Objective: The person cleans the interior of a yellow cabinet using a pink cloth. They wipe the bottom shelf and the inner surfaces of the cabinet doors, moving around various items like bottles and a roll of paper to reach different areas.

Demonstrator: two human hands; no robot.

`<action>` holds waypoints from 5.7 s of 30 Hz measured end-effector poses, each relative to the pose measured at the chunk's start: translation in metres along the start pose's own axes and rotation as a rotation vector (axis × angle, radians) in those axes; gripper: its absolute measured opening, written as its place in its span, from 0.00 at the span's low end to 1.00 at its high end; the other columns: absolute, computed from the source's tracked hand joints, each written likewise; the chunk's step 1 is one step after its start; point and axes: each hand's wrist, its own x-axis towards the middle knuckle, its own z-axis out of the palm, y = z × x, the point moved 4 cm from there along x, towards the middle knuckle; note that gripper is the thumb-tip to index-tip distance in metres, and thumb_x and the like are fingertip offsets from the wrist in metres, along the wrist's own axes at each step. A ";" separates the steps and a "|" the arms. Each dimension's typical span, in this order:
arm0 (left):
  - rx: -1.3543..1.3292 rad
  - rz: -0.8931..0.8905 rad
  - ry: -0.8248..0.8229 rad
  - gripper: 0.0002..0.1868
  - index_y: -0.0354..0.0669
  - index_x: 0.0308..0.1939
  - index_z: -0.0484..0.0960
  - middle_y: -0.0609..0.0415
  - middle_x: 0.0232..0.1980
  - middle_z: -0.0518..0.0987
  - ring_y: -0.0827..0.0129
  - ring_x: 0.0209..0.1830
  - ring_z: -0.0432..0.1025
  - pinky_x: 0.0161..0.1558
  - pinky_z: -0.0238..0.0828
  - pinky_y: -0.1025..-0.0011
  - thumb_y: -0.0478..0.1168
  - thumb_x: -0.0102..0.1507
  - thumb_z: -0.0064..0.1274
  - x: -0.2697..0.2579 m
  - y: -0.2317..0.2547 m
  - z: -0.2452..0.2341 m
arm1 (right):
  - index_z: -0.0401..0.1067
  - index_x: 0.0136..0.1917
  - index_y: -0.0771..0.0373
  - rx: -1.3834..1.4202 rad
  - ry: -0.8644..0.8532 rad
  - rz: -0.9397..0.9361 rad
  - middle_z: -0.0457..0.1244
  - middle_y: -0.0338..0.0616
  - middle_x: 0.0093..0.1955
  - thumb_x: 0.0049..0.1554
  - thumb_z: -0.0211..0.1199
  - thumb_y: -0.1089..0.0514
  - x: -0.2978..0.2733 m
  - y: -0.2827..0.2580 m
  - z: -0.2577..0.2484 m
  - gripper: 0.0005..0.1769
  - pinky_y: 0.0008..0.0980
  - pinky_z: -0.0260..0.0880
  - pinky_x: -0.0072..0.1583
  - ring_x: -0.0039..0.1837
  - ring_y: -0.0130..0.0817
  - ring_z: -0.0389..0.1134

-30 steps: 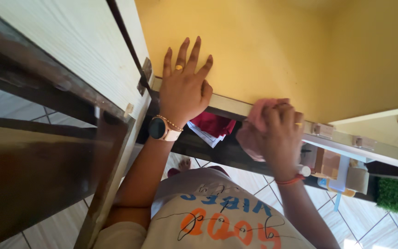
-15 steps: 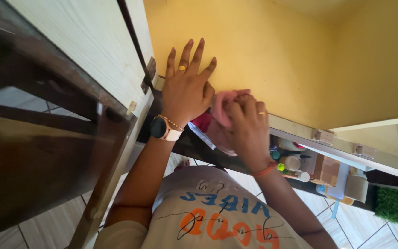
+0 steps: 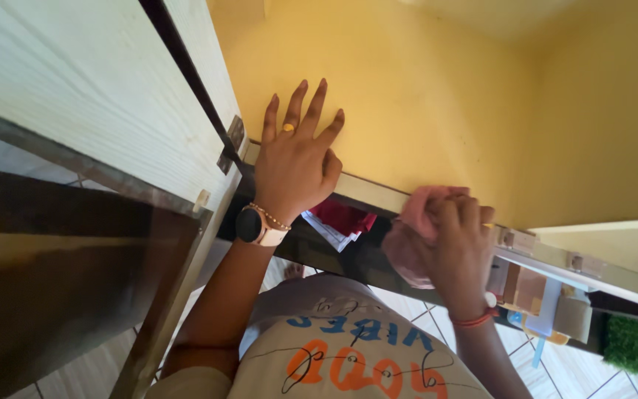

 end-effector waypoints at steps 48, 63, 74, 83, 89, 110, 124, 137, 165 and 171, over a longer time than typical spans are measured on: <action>0.006 -0.001 -0.023 0.27 0.46 0.67 0.80 0.41 0.80 0.61 0.49 0.82 0.50 0.78 0.40 0.42 0.42 0.63 0.47 -0.002 0.004 0.007 | 0.72 0.55 0.57 0.039 0.120 -0.181 0.61 0.47 0.55 0.48 0.73 0.51 0.010 -0.038 0.017 0.22 0.49 0.66 0.56 0.56 0.51 0.64; -0.006 0.006 -0.027 0.27 0.46 0.67 0.79 0.43 0.79 0.62 0.50 0.82 0.49 0.78 0.35 0.41 0.43 0.63 0.47 -0.005 0.007 -0.001 | 0.74 0.57 0.56 0.107 0.059 -0.223 0.62 0.46 0.58 0.48 0.73 0.53 0.008 -0.042 0.008 0.23 0.49 0.64 0.59 0.58 0.52 0.62; -0.026 -0.005 -0.010 0.27 0.43 0.65 0.79 0.49 0.71 0.75 0.49 0.78 0.59 0.76 0.27 0.33 0.42 0.62 0.45 -0.002 0.002 -0.001 | 0.73 0.55 0.60 -0.046 0.021 0.043 0.61 0.50 0.57 0.49 0.77 0.45 -0.014 0.016 -0.003 0.27 0.50 0.63 0.56 0.59 0.55 0.62; 0.018 -0.009 -0.008 0.27 0.44 0.66 0.78 0.50 0.72 0.75 0.49 0.78 0.59 0.75 0.23 0.31 0.43 0.62 0.45 -0.004 0.004 0.001 | 0.70 0.56 0.59 -0.049 0.077 -0.230 0.60 0.47 0.54 0.47 0.71 0.50 0.019 -0.061 0.020 0.25 0.49 0.65 0.60 0.58 0.51 0.64; 0.025 -0.002 -0.004 0.26 0.44 0.66 0.78 0.50 0.71 0.75 0.48 0.79 0.58 0.75 0.21 0.30 0.43 0.64 0.46 -0.007 0.014 -0.004 | 0.71 0.58 0.57 0.010 0.107 -0.305 0.61 0.48 0.55 0.53 0.69 0.51 0.026 -0.084 0.013 0.21 0.48 0.65 0.58 0.55 0.50 0.63; 0.015 0.004 0.022 0.26 0.44 0.64 0.80 0.51 0.70 0.76 0.49 0.79 0.57 0.75 0.23 0.30 0.41 0.62 0.45 -0.002 0.018 -0.008 | 0.76 0.55 0.53 0.139 -0.037 -0.029 0.62 0.47 0.54 0.46 0.74 0.47 0.002 0.007 -0.017 0.24 0.50 0.61 0.54 0.55 0.49 0.64; 0.046 0.009 0.035 0.25 0.45 0.65 0.80 0.51 0.71 0.76 0.46 0.77 0.60 0.74 0.19 0.30 0.43 0.64 0.46 -0.014 0.017 -0.006 | 0.72 0.58 0.56 0.077 0.068 -0.265 0.60 0.48 0.54 0.47 0.73 0.45 0.023 -0.084 -0.002 0.28 0.50 0.63 0.53 0.54 0.51 0.62; 0.030 0.002 0.035 0.26 0.44 0.64 0.80 0.52 0.70 0.76 0.49 0.76 0.62 0.73 0.19 0.28 0.42 0.63 0.44 -0.013 0.010 -0.011 | 0.74 0.58 0.56 0.143 0.004 -0.171 0.61 0.50 0.56 0.48 0.73 0.51 0.001 -0.023 -0.009 0.24 0.52 0.62 0.57 0.57 0.53 0.63; 0.021 0.022 0.069 0.25 0.45 0.64 0.81 0.52 0.69 0.77 0.52 0.76 0.63 0.73 0.21 0.27 0.42 0.63 0.46 -0.015 0.011 -0.013 | 0.73 0.57 0.56 0.142 0.014 -0.263 0.61 0.49 0.56 0.48 0.73 0.50 0.017 -0.065 -0.007 0.25 0.51 0.63 0.55 0.54 0.53 0.62; -0.003 0.011 0.038 0.26 0.44 0.64 0.80 0.51 0.70 0.77 0.52 0.76 0.63 0.73 0.21 0.27 0.41 0.62 0.46 -0.009 0.009 -0.008 | 0.74 0.55 0.59 0.117 -0.018 -0.124 0.61 0.50 0.54 0.46 0.75 0.50 0.000 -0.003 -0.015 0.26 0.51 0.63 0.55 0.56 0.52 0.63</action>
